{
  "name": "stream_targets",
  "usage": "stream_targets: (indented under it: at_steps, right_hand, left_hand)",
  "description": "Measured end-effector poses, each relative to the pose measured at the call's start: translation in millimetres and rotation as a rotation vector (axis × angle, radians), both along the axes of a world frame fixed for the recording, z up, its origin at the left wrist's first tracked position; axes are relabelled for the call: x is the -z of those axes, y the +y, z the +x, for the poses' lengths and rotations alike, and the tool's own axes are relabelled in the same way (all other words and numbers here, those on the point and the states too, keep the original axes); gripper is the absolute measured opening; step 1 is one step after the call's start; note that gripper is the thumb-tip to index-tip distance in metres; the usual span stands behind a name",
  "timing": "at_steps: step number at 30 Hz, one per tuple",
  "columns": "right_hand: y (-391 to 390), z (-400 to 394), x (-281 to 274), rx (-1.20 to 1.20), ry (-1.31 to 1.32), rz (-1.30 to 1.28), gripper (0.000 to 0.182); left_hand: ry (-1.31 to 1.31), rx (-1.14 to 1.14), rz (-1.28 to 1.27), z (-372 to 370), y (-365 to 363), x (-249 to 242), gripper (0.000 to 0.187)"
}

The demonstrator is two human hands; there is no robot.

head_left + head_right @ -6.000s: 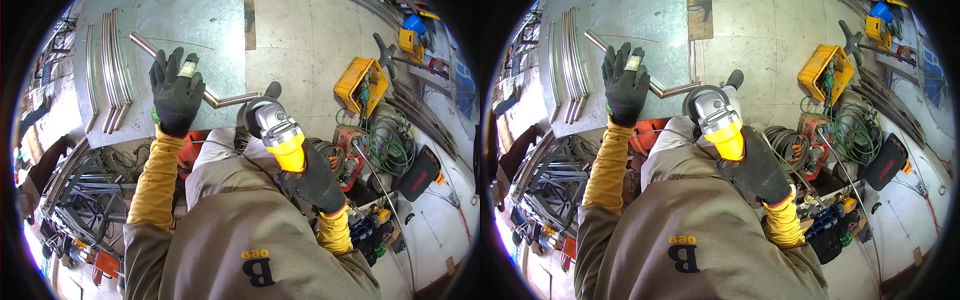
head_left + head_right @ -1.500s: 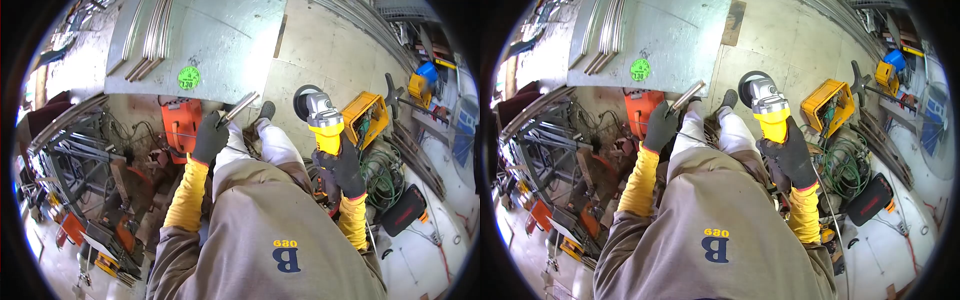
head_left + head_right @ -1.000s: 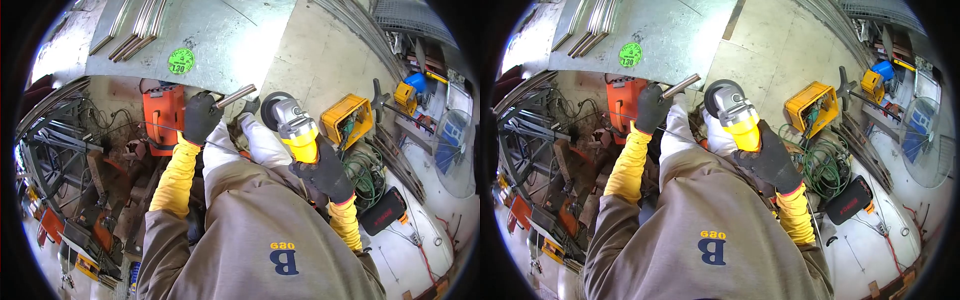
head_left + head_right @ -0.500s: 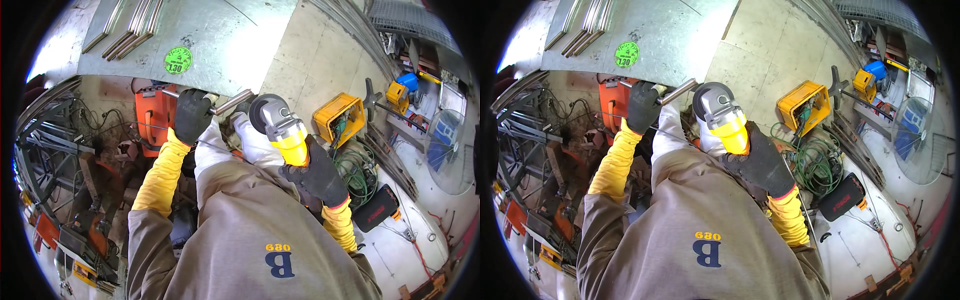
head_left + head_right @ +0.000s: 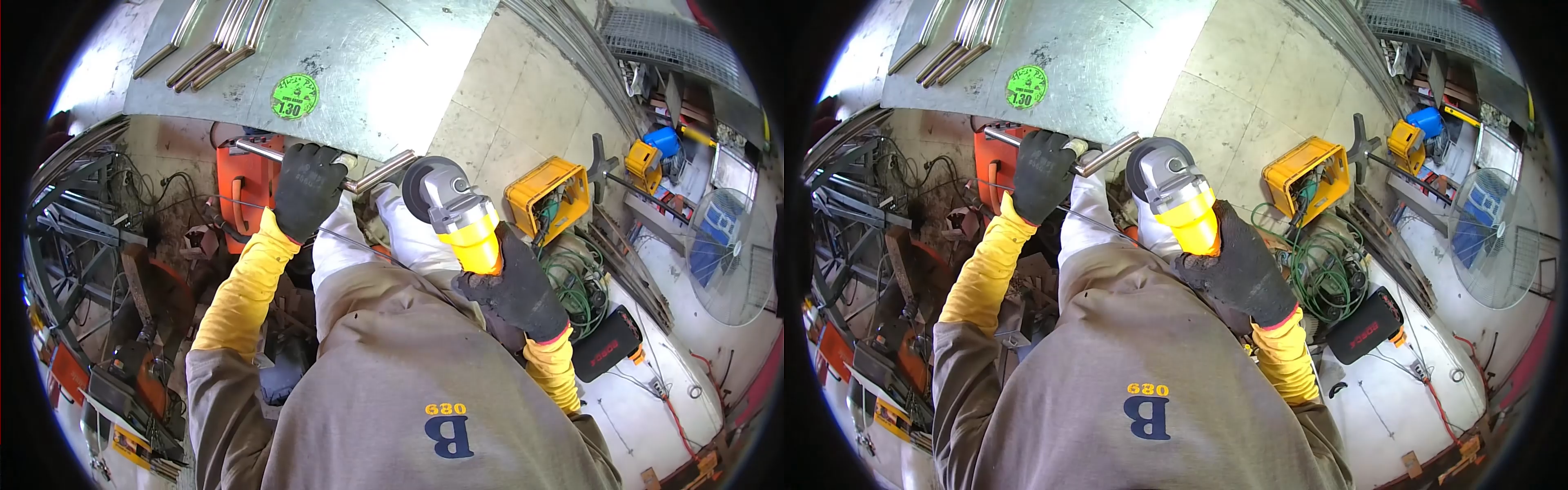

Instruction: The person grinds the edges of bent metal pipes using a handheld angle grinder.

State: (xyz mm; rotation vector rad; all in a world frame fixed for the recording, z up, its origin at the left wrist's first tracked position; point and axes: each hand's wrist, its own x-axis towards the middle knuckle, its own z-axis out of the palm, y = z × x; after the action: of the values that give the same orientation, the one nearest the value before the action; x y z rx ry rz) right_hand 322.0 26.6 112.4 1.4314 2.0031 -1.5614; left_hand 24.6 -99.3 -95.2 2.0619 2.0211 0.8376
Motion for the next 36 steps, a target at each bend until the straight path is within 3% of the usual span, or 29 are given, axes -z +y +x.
stream_targets:
  at_steps: [18,22,27,36]
  right_hand:
    - [14.2,-9.8,0.9,0.000,-0.068,-0.107,0.060]
    - [10.4,-3.4,-1.9,-0.058,-0.050,-0.012,0.059]
    - [9.0,-4.9,-3.7,0.044,0.024,-0.056,0.058]
    - [16.2,-5.3,-0.1,0.061,-0.038,-0.123,0.059]
  left_hand:
    - [-0.045,0.018,-0.061,0.8,-1.5,3.8,0.020]
    - [-0.094,0.013,-0.098,1.1,-2.6,6.5,0.021]
    - [-0.199,0.006,-0.156,1.8,-4.2,6.7,0.021]
    - [-0.046,-0.030,-0.069,7.1,-2.1,-1.3,0.020]
